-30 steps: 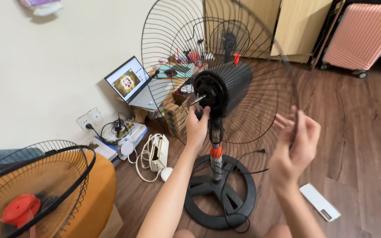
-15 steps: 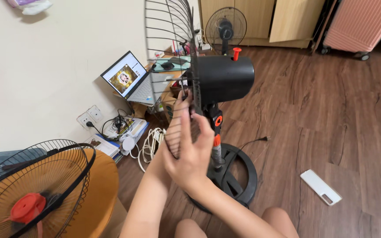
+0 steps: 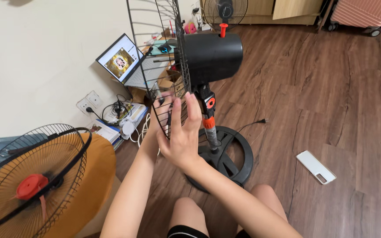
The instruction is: The person disassembles a standing electric fan by removing the front grille, the red blade hub cap, and the fan blades. They then use a screwdriver to loosen the central nut and remove the rear grille. The removed parts are placed on a nearby stool.
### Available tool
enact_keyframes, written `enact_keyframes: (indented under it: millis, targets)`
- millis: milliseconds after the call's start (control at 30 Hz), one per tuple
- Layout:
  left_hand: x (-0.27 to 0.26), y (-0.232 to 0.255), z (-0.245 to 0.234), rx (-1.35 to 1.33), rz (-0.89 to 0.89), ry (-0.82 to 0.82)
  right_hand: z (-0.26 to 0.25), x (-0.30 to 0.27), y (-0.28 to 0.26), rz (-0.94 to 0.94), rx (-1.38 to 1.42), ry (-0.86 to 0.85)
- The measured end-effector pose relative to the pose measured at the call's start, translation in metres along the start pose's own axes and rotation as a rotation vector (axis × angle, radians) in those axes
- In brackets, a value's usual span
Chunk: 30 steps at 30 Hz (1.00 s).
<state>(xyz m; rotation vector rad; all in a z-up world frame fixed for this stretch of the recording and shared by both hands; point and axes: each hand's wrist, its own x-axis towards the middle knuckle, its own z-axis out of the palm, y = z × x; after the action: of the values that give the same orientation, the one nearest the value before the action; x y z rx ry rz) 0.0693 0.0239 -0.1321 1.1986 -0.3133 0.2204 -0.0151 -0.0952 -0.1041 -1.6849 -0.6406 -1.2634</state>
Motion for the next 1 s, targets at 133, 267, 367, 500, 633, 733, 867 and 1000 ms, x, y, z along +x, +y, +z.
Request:
enact_keyframes:
  millis: [133, 267, 367, 500, 633, 733, 867, 1000]
  targets:
    - [-0.017, -0.025, -0.025, 0.182, -0.172, 0.391, -0.018, -0.013, 0.01, 0.036, 0.195, -0.056]
    - [-0.066, -0.071, -0.037, 0.168, -0.16, 0.483, -0.036, -0.027, 0.025, 0.103, 0.26, -0.077]
    - [-0.097, -0.1, -0.029, 0.186, -0.435, 0.513, -0.045, -0.038, 0.048, 0.185, 0.322, -0.026]
    - [-0.118, -0.129, 0.005, 0.112, -0.542, 0.54, -0.045, -0.036, 0.1, 0.466, 0.427, 0.083]
    - [-0.132, -0.141, 0.047, -0.014, -0.636, 0.368, -0.04, -0.005, 0.178, 0.878, 0.689, 0.12]
    - [-0.129, -0.137, 0.084, 0.042, -0.687, 0.284, -0.033, 0.028, 0.232, 1.096, 0.933, 0.067]
    - [-0.085, -0.119, 0.127, 0.099, -0.457, 0.185, -0.027, 0.055, 0.276, 1.095, 1.441, -0.19]
    - [-0.024, -0.093, 0.155, 0.104, -0.213, 0.185, -0.006, 0.061, 0.291, 1.079, 1.575, -0.332]
